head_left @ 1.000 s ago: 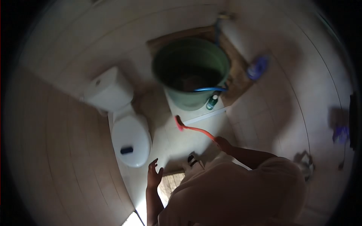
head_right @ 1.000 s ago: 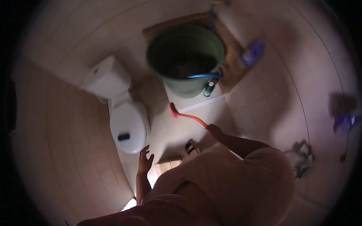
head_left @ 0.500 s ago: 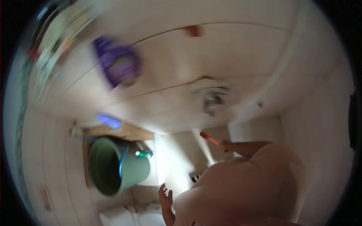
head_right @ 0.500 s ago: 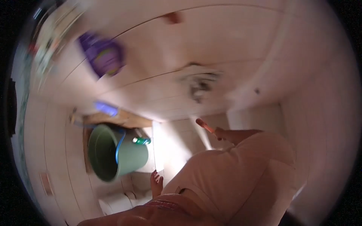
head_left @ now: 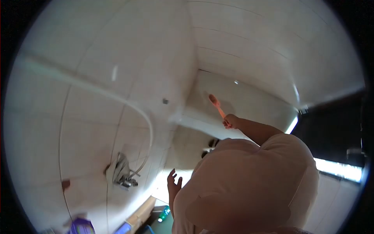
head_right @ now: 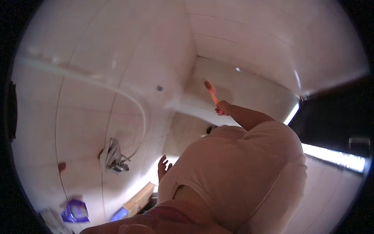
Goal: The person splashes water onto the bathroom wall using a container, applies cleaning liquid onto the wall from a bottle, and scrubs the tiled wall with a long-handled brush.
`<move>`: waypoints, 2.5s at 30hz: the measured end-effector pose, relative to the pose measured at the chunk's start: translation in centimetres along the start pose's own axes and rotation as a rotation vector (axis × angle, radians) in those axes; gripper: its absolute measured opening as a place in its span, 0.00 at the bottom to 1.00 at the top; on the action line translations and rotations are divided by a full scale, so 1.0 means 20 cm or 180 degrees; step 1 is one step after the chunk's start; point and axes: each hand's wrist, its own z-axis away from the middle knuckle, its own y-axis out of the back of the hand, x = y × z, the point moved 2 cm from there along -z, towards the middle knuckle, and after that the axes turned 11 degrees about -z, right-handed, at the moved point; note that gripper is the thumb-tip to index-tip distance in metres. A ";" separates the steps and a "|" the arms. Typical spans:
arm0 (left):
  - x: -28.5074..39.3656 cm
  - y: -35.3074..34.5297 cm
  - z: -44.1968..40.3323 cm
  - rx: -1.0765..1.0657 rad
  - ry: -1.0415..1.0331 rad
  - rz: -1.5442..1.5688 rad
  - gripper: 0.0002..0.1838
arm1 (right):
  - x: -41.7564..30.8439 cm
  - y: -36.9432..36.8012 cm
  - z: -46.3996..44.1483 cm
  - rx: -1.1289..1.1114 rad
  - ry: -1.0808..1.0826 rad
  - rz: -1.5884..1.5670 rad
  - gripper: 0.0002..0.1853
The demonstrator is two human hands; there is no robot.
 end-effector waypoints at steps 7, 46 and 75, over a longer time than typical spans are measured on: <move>0.04 -0.06 -0.62 -0.1046 -0.0911 -0.0595 0.26 | 0.26 0.37 0.60 0.1499 0.0418 -0.0755 0.07; 0.69 -1.05 -1.71 -0.3765 -0.2273 -0.2197 0.26 | 0.95 0.36 1.20 0.2806 0.0616 -0.2319 0.12; 0.78 -1.29 -1.70 -0.3809 -0.0265 -0.0374 0.21 | 0.58 -0.10 0.77 0.2188 0.0926 -0.1001 0.21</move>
